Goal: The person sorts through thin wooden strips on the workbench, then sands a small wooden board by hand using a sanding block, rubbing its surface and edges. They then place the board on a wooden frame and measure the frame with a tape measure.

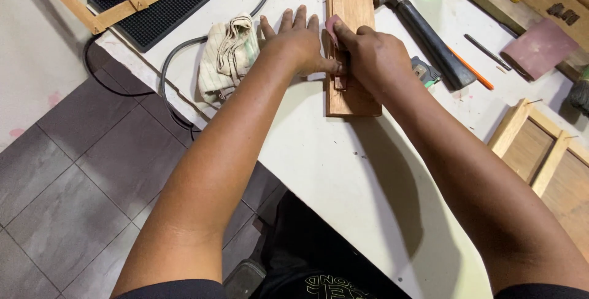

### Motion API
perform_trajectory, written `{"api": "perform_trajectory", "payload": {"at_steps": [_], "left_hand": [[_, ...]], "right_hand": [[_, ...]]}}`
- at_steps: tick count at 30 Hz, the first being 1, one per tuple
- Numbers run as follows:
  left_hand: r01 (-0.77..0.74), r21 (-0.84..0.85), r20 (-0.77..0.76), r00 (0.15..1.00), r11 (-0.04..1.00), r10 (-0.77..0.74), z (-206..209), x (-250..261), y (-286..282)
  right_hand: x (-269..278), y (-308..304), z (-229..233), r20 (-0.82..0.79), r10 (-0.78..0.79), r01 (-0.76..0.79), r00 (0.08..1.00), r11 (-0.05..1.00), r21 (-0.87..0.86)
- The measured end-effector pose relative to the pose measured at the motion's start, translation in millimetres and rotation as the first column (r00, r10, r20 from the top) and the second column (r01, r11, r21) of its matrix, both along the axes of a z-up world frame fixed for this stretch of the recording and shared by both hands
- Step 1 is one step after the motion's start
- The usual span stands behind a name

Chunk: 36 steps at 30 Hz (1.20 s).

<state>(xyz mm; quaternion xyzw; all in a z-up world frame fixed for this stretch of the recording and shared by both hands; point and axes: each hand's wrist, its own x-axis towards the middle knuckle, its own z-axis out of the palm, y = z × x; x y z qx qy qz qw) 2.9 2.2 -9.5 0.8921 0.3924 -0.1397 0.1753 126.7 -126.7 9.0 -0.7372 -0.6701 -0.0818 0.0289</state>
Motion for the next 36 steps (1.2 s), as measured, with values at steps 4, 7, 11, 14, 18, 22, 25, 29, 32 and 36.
{"api": "perform_trajectory", "payload": {"at_steps": [4, 7, 11, 14, 18, 22, 25, 29, 32, 36], "left_hand": [[0.014, 0.039, -0.031, 0.999, 0.999, -0.013, -0.6, 2.8, -2.1], [-0.010, 0.026, -0.051, 0.999, 1.000, 0.011, 8.1, 0.1, -3.6], [-0.013, 0.006, -0.038, 0.999, 1.000, 0.013, 7.8, -2.7, -3.5], [0.003, 0.012, -0.012, 1.000, 1.000, -0.003, 2.5, -3.3, -0.5], [0.029, 0.000, -0.004, 1.000, 1.000, -0.029, 9.3, -6.4, -4.5], [0.007, -0.011, 0.008, 1.000, 1.000, -0.007, 10.8, -6.1, -4.9], [0.022, 0.015, 0.024, 0.999, 1.000, -0.023, 5.7, -4.3, -2.3], [-0.018, 0.038, 0.015, 1.000, 0.999, 0.017, 5.2, -4.1, -6.5], [-0.013, 0.036, 0.019, 1.000, 0.999, 0.012, 7.0, -6.2, -6.8], [0.005, 0.011, 0.000, 1.000, 1.000, -0.005, 12.1, -9.7, -7.4]], "right_hand": [[-8.3, -28.2, 5.2, -0.034, 0.043, -0.043, 0.998, 0.999, -0.005], [-11.7, -30.1, 13.5, -0.086, -0.001, -0.007, 0.996, 0.995, -0.101], [-13.1, -17.0, 19.8, -0.093, -0.024, 0.014, 0.995, 0.994, -0.108], [-1.7, 9.1, 18.9, -0.115, -0.043, 0.033, 0.992, 0.996, -0.089], [29.0, 51.0, -11.2, -0.092, -0.039, 0.043, 0.995, 0.998, 0.046], [32.2, 56.3, -17.5, -0.104, -0.092, 0.097, 0.990, 0.995, 0.040], [24.8, 35.1, -11.7, -0.125, -0.017, 0.029, 0.992, 0.996, 0.089], [-7.7, -9.8, 15.8, -0.079, -0.065, 0.057, 0.995, 0.993, -0.104], [-20.2, -31.2, 28.5, -0.113, -0.130, 0.106, 0.985, 0.975, -0.193], [-27.3, -31.8, 36.6, -0.110, -0.150, 0.124, 0.982, 0.970, -0.211]]}}
